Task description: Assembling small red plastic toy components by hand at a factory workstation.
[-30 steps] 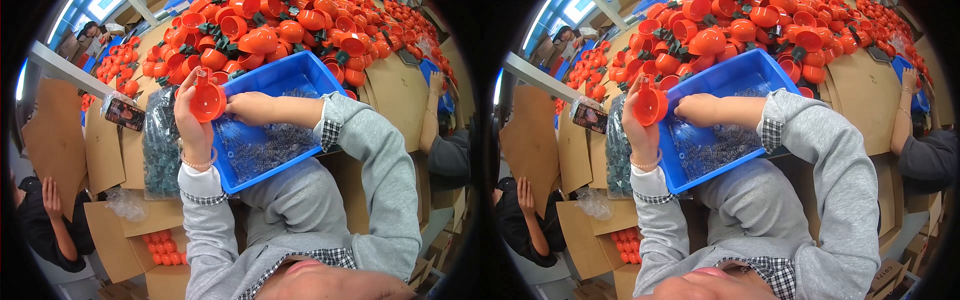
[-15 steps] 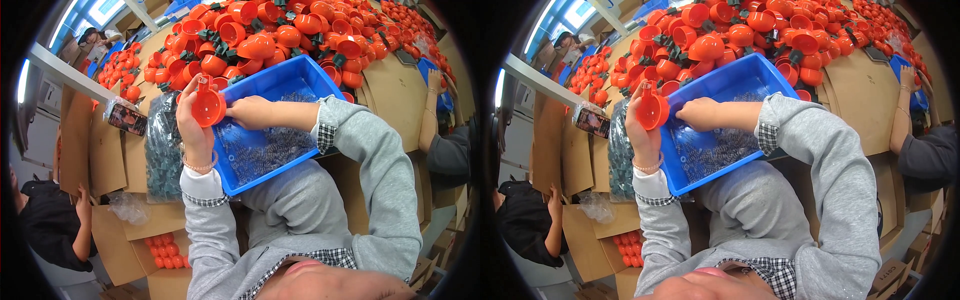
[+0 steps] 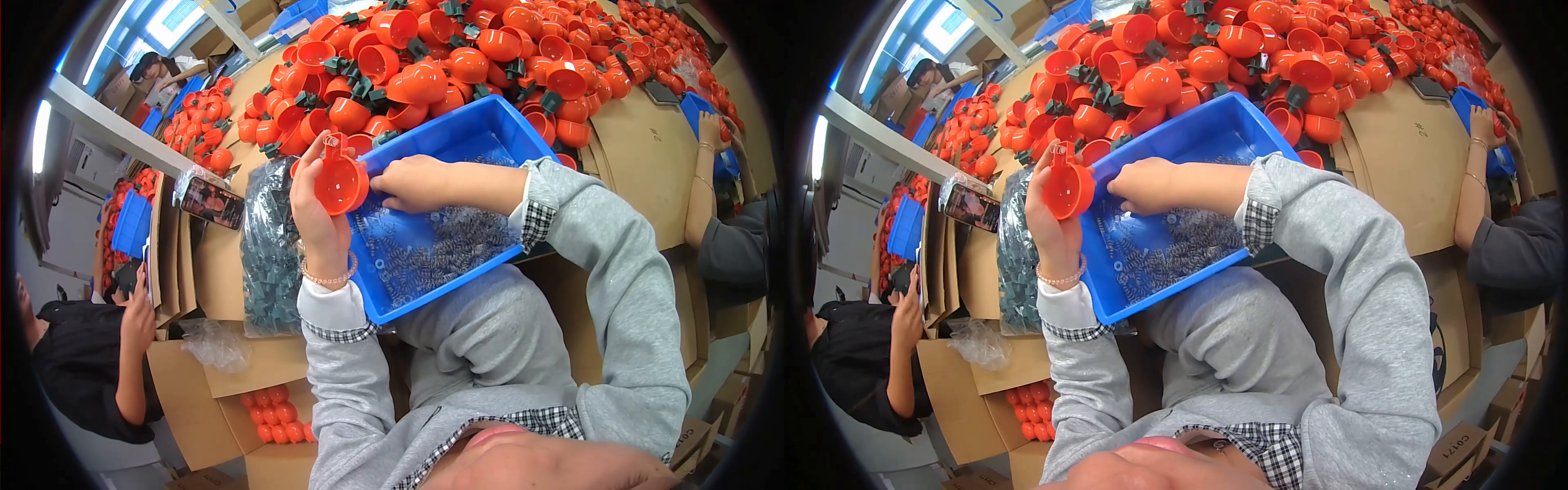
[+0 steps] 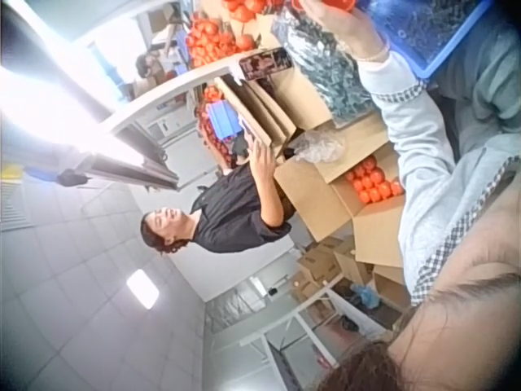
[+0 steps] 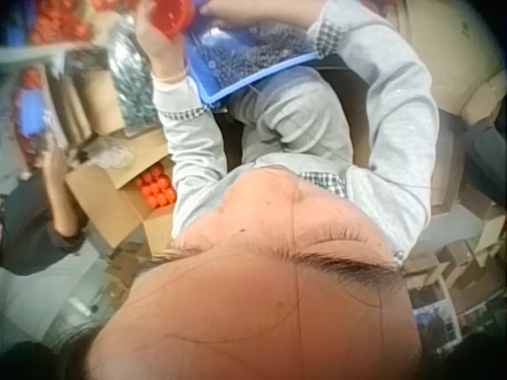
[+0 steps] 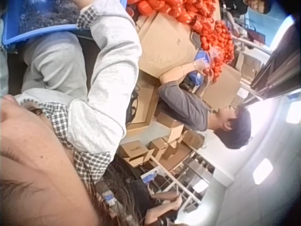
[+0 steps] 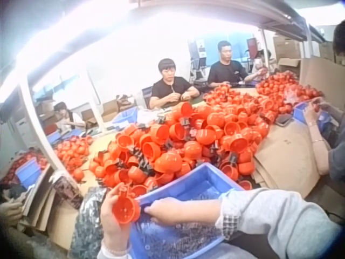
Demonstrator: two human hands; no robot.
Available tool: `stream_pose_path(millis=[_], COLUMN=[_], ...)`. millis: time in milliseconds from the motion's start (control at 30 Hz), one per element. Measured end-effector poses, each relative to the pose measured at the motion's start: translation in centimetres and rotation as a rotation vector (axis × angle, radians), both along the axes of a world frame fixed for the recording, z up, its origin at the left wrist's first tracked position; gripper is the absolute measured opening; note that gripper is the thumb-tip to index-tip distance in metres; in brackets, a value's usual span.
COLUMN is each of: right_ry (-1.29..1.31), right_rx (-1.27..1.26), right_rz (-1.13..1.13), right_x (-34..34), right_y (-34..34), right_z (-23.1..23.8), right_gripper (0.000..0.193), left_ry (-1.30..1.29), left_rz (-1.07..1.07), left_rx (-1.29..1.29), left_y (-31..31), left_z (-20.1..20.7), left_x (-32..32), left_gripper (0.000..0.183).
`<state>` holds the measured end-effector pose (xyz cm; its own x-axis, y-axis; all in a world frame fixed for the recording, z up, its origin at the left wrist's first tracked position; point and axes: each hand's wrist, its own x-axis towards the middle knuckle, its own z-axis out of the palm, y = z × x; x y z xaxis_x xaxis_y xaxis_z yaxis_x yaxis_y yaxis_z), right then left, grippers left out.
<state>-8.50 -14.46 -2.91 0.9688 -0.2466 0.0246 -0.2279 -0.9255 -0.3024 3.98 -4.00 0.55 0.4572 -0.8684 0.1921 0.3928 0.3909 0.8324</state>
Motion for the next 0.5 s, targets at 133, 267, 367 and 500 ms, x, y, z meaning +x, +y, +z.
stream_pose_path(millis=[133, 267, 367, 500], right_ry=[-0.022, -0.002, 0.007, 0.044], right_rx=[-0.032, 0.011, -0.029, 0.018], right_rz=[-0.014, -0.034, 0.0, 0.003], right_x=[0.0, -0.3, -0.4, -0.4], right_y=[-0.2, -0.3, -0.4, -0.3], right_z=[1.1, 1.7, 1.7, 1.3], right_gripper=[0.023, 0.02, 0.017, 0.013], left_ry=[-0.015, -0.007, -0.019, -0.017], left_rz=[0.018, 0.019, 0.006, 0.001], left_rx=[0.01, 0.023, 0.034, 0.039], left_y=[0.1, 0.1, 0.1, 0.2], left_z=[-0.1, 0.0, -0.1, -0.1], left_x=[0.2, 0.1, 0.3, 0.2], left_gripper=[0.039, 0.038, 0.038, 0.038])
